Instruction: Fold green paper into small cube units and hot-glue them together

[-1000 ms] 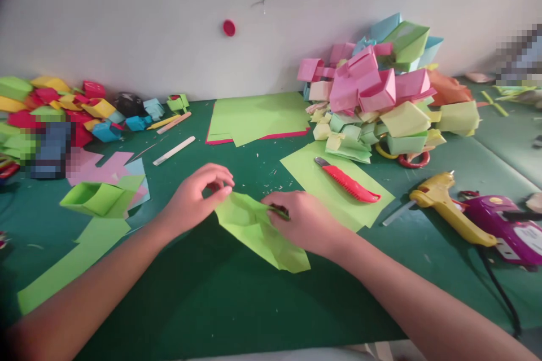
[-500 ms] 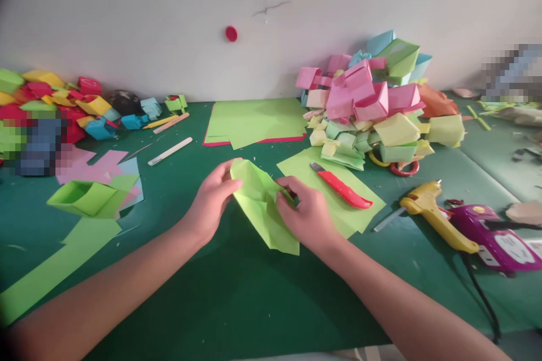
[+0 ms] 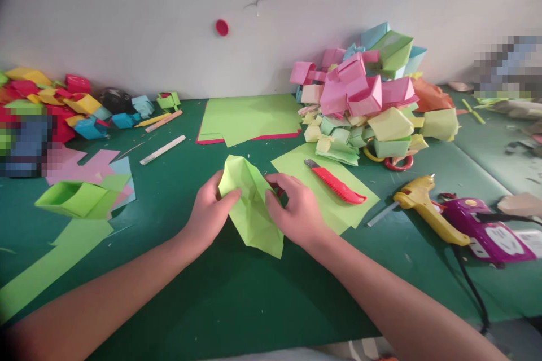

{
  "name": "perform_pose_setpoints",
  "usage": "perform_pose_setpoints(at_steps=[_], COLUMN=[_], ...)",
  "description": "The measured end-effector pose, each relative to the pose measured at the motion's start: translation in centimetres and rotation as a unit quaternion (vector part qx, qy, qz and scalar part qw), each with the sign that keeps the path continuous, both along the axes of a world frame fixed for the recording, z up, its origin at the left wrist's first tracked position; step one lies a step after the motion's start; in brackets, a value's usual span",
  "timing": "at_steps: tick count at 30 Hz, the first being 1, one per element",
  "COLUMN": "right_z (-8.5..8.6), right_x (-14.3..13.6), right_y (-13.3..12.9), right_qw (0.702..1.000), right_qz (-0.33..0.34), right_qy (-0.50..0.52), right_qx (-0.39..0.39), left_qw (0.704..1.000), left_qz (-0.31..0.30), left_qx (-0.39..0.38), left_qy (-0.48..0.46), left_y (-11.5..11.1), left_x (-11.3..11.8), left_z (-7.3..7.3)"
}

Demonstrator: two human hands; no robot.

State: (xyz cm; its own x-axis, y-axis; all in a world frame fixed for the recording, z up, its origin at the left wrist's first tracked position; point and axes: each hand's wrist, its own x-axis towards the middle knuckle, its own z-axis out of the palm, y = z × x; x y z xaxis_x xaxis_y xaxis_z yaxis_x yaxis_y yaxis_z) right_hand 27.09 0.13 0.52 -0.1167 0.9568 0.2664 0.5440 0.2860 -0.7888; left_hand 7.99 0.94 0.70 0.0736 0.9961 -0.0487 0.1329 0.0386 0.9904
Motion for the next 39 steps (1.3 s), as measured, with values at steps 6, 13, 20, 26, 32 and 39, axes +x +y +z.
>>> perform_pose_setpoints(at_steps=[6,13,20,26,32,39], right_z=[0.0,-0.4,-0.7,-0.6,0.0,0.1], right_x=[0.3,0.3,0.3,0.3,0.3,0.4], right_y=[0.4,0.4,0.3,0.4,0.3,0.2], right_qw=[0.998,0.991,0.989,0.992,0.992,0.989], right_qz=[0.014,0.025,0.044,0.035,0.078,0.120], right_qy=[0.063,0.118,0.132,0.116,0.103,0.080], right_qx=[-0.017,-0.051,-0.057,-0.043,-0.001,0.012], left_qw=[0.999,0.999,0.992,0.996,0.995,0.974], left_qz=[-0.009,-0.015,-0.017,-0.044,-0.073,-0.098], left_qx=[0.008,0.015,0.045,0.040,0.035,0.118], left_qy=[0.042,0.046,0.113,0.064,0.053,0.165], left_y=[0.2,0.5,0.7,0.5,0.3,0.1], left_x=[-0.3,-1.0,-0.9,-1.0,-1.1,-1.3], left_z=[0.1,0.4,0.2,0.1,-0.1,0.7])
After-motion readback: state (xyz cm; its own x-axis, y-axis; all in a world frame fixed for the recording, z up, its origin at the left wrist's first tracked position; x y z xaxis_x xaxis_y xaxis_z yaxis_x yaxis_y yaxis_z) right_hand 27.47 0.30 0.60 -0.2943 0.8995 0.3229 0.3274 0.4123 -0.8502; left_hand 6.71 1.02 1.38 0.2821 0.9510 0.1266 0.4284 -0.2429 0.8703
